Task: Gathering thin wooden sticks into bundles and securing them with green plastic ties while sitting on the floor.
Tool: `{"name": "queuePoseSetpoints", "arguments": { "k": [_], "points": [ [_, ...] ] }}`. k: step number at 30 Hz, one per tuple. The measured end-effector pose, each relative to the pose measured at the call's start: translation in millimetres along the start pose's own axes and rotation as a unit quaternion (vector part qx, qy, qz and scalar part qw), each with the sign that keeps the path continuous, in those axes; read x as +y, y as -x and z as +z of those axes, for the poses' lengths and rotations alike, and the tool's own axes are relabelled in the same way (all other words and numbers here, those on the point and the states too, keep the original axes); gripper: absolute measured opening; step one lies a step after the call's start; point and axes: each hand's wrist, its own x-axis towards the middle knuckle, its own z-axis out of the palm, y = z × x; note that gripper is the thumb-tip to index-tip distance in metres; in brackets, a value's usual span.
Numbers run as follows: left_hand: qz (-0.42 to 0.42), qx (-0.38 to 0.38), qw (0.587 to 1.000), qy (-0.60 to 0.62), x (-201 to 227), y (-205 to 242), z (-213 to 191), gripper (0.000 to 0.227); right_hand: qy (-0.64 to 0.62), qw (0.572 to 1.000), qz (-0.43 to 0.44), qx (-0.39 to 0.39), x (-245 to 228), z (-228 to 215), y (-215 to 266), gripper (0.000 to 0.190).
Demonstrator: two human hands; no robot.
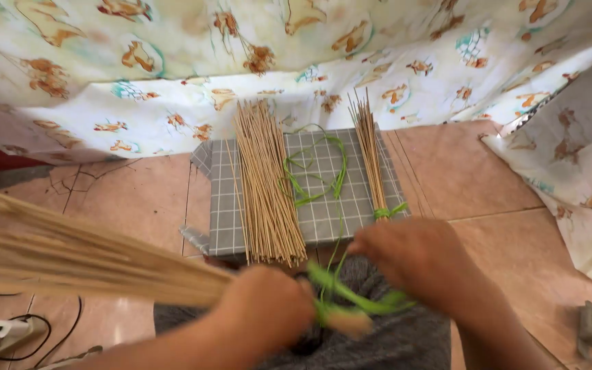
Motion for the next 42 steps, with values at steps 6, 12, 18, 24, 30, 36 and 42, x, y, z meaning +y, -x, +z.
{"name": "queuePoseSetpoints", "arguments": {
  "k": [6, 12, 18, 24, 30, 36, 42],
  "points": [
    [-0.109, 0.103, 0.988, -0.022, -29.8, 30.4, -87.8, 0.017, -0.168, 0.984, -0.027, -0.059, -16.9, 108.2, 42.4, 0.009],
    [-0.132, -0.076, 0.987, -0.042, -49.4, -10.0, -18.1, 0.014, -0.054, 0.993, -0.008, -0.101, -22.7, 42.7, 48.3, 0.016],
    [0.009, 0.085, 0.991, 0.105, 0.1, 33.3, -76.3, 0.024, -0.333, 0.932, 0.039, -0.137, 26.5, 51.8, -13.6, 0.013],
    [-0.237, 0.1, 0.966, 0.029, -54.4, 7.9, -22.2, 0.017, -0.129, 0.979, -0.106, -0.117, -48.2, 39.4, 24.8, 0.021],
    [0.056, -0.099, 0.975, 0.192, 16.6, 19.5, -38.0, 0.023, -0.287, 0.944, 0.006, -0.161, 9.8, -1.9, -15.5, 0.004],
    [-0.19, 0.084, 0.897, 0.389, -23.5, 41.2, -87.2, 0.026, -0.434, 0.886, 0.07, -0.146, -6.4, 66.8, 16.3, 0.018],
    [-0.221, 0.09, 0.967, 0.089, -51.1, -1.2, -2.0, 0.011, -0.004, 0.993, -0.083, -0.083, -37.6, 21.3, 13.4, 0.02]
  ]
}}
